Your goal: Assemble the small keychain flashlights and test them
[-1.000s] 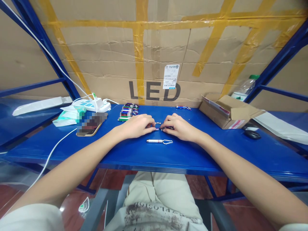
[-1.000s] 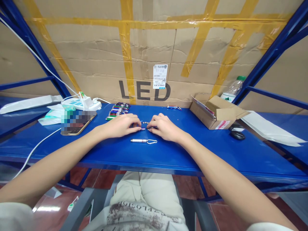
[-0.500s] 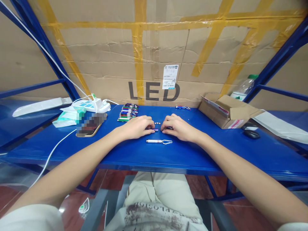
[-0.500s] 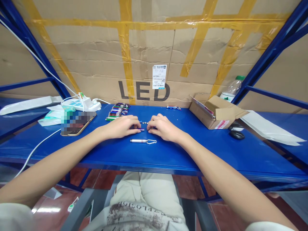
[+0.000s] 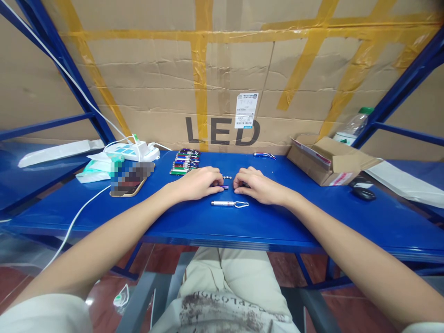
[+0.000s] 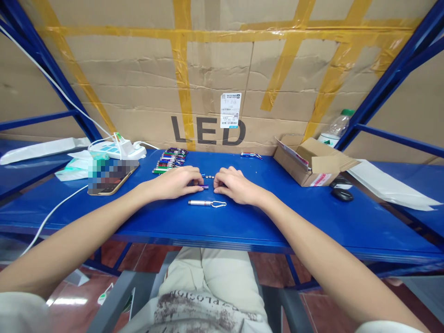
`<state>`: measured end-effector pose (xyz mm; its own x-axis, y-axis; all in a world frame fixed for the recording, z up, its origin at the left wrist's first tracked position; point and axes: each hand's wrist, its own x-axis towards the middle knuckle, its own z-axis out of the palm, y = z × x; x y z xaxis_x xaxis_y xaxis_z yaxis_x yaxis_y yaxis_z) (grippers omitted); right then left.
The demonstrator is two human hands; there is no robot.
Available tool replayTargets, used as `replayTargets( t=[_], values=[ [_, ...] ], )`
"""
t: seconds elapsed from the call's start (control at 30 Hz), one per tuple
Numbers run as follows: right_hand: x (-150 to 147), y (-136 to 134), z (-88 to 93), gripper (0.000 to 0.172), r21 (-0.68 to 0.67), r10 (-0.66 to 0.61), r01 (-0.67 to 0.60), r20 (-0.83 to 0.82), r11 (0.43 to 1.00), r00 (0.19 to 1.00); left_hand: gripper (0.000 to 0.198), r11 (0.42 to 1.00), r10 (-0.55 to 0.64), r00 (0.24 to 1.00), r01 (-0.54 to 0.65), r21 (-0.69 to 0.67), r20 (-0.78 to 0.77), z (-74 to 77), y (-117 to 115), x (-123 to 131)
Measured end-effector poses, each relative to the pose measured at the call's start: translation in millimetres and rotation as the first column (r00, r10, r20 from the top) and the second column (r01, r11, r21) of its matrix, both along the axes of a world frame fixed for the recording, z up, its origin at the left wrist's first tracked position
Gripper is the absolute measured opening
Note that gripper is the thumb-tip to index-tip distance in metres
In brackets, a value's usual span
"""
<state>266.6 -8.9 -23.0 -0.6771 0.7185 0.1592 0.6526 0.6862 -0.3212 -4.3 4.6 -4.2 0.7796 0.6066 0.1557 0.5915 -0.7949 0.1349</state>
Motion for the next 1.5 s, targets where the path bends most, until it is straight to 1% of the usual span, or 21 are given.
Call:
replayTargets(
  t=[0.33, 0.53, 0.63, 0.87, 1.0, 1.2, 1.37, 1.5],
  values=[
    [-5.5, -5.2, 1.5, 0.021, 0.037, -0.036, 0.035, 0.029, 0.999, 0.999, 0.018, 1.000, -0.015, 1.000, 0.015, 0.003, -0.002, 0.3, -1.2, 0.1],
    [-5.7, -6.8, 2.6, 0.020, -0.015, -0.022, 0.022, 0.000, 1.000, 1.000, 0.019, 1.000, -0.014, 1.000, 0.014, 0.007, -0.003, 0.3, -1.2, 0.1],
    [-5.3, -7.8, 5.0, 0.021, -0.002, -0.019, 0.019, 0.019, 1.000, 1.000, 0.020, 1.000, -0.010, 1.000, 0.010, 0.014, -0.008, 1.0, -1.6, -0.1],
    [-4.7, -7.9, 8.7, 0.014, -0.009, 0.010, -0.009, 0.030, 1.000, 0.999, 0.021, 1.000, -0.010, 1.000, 0.010, 0.010, -0.005, 1.2, -1.5, -0.5],
    [-5.5, -7.4, 6.2, 0.018, 0.018, 0.023, -0.024, 0.020, 1.000, 1.000, 0.021, 1.000, -0.017, 1.000, 0.017, 0.019, -0.008, 0.5, -0.8, -0.6],
    [-7.0, -9.7, 8.8, 0.022, 0.006, -0.008, 0.007, 0.022, 1.000, 1.000, 0.020, 1.000, -0.016, 1.000, 0.016, 0.004, -0.003, 1.1, -1.1, -0.7],
    [-4.4, -8.2, 9.9, 0.014, -0.031, 0.031, -0.031, 0.019, 0.999, 0.999, 0.020, 1.000, -0.009, 1.000, 0.009, 0.013, -0.014, 1.4, -2.0, 0.0],
    [-3.0, -7.1, 8.1, 0.012, -0.049, 0.028, -0.027, 0.019, 0.998, 0.999, 0.019, 1.000, -0.007, 1.000, 0.007, 0.007, -0.015, 1.1, -1.8, 0.5]
  ],
)
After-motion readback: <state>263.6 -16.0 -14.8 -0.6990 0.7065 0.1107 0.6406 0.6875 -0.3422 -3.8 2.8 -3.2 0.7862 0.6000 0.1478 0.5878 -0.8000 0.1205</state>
